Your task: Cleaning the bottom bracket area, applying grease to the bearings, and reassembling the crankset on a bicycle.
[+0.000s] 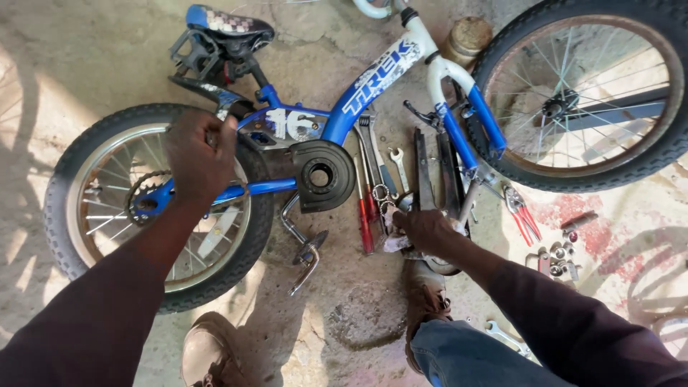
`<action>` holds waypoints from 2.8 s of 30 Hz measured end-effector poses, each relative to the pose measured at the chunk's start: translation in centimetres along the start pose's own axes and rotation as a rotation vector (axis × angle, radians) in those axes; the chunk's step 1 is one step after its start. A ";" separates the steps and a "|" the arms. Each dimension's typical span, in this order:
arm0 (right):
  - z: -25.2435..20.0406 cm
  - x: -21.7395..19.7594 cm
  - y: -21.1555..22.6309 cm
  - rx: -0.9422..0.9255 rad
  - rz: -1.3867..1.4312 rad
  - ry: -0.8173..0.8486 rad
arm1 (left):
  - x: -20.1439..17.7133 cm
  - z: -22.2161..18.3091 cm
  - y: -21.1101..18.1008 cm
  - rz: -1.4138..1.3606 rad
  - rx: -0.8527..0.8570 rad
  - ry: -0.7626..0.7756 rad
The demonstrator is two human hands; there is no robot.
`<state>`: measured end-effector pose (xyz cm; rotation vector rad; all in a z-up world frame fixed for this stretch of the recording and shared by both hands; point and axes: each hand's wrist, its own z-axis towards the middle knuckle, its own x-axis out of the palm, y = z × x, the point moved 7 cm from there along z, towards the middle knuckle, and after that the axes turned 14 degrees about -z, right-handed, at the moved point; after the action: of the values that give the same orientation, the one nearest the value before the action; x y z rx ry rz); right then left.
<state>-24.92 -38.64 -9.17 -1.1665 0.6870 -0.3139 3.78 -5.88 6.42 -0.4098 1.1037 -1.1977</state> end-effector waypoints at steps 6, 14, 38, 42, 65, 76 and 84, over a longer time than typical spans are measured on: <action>-7.7 13.3 -3.0 -0.218 0.962 1.268 | 6.6 -2.3 -0.5 -0.116 -0.109 0.397; -11.3 13.2 -10.1 -0.326 0.857 1.642 | 8.0 -3.5 -0.2 -0.254 -0.511 0.481; -6.1 23.8 -7.8 1.130 1.064 1.123 | 14.0 -10.9 11.0 0.610 0.033 0.934; -3.0 22.3 -15.6 1.049 0.875 1.149 | 11.8 -8.4 9.5 0.236 -0.064 0.807; 24.3 27.5 -47.6 -0.240 -0.196 0.495 | -5.5 6.4 -8.2 0.154 -0.133 0.707; 21.5 29.8 -46.1 -0.237 -0.149 0.682 | -2.8 7.7 -9.7 0.090 -0.158 0.726; 23.1 26.6 -42.6 0.067 -0.001 0.137 | -3.3 9.0 -9.7 0.054 -0.636 0.599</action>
<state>15.08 -52.83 26.24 -1.0882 0.7897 -0.4181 6.40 -9.11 19.46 -0.5093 2.0174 -0.9153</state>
